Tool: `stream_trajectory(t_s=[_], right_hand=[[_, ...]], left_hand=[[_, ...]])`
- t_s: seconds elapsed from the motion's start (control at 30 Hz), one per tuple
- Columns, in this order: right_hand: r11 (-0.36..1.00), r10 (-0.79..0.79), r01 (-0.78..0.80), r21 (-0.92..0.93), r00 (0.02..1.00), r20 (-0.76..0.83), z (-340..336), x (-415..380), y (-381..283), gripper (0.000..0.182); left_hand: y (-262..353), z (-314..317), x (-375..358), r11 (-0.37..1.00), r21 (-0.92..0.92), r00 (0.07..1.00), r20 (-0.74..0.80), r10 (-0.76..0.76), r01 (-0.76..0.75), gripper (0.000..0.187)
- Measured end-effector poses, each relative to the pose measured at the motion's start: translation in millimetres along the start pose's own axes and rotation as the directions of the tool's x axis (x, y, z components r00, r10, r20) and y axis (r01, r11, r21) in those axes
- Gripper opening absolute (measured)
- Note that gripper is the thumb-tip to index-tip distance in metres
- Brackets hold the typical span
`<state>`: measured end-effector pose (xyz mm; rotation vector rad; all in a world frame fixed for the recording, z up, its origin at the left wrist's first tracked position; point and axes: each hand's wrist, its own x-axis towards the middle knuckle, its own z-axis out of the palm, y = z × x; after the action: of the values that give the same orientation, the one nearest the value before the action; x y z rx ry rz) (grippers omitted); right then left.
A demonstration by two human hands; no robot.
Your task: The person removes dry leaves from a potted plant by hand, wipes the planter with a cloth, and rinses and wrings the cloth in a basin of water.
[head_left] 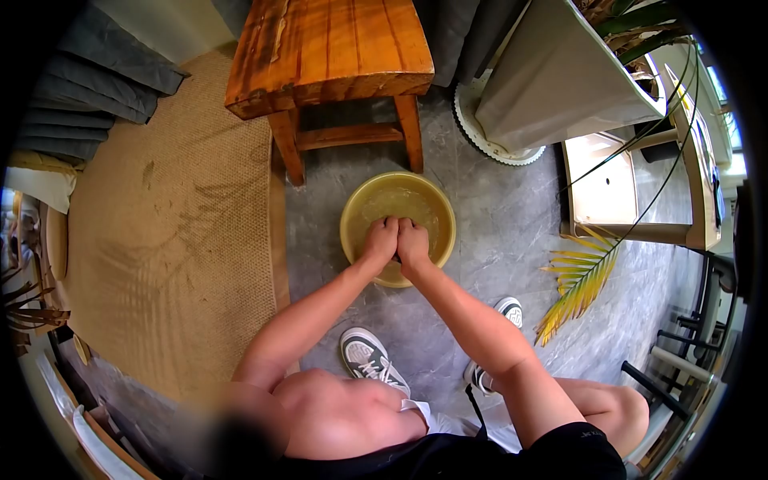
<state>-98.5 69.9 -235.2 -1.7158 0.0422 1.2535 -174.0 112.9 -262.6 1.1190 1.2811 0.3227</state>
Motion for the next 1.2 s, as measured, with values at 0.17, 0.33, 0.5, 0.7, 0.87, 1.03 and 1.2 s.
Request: stream_trajectory(t_s=[0.17,0.33,0.5,0.7,0.87,1.03,1.2], right_hand=[[0.997,-0.068,0.066,-0.051,0.997,-0.045,2,-1,-2,0.036],[0.981,-0.100,0.103,-0.164,0.995,0.031,-5,11,2,0.038],[0.950,-0.114,0.119,-0.290,0.993,0.037,-5,6,-5,0.040],[0.928,-0.113,0.126,-0.351,0.992,0.057,-3,3,-9,0.040],[0.970,-0.101,0.129,-0.208,0.985,0.139,-10,5,-18,0.043],[0.989,-0.023,-0.037,0.144,0.920,0.392,-45,-39,-73,0.055],[0.985,-0.038,0.119,-0.124,0.854,0.519,-81,-54,-93,0.068]], left_hand=[[2,0,1,0.986,0.154,0.995,-0.074,0.067,-0.055,0.042],[-3,1,3,0.959,0.263,0.981,-0.127,0.146,-0.108,0.044],[-1,2,-3,0.981,0.145,0.975,-0.161,0.154,-0.131,0.042],[14,-3,-13,0.977,0.179,0.978,-0.149,0.144,-0.116,0.041],[32,-8,-14,0.994,0.015,0.994,-0.038,0.106,-0.105,0.041],[52,-31,-14,0.966,-0.243,0.983,0.139,0.121,-0.085,0.047],[75,-61,-27,0.944,-0.243,0.814,0.486,0.319,-0.224,0.058]])
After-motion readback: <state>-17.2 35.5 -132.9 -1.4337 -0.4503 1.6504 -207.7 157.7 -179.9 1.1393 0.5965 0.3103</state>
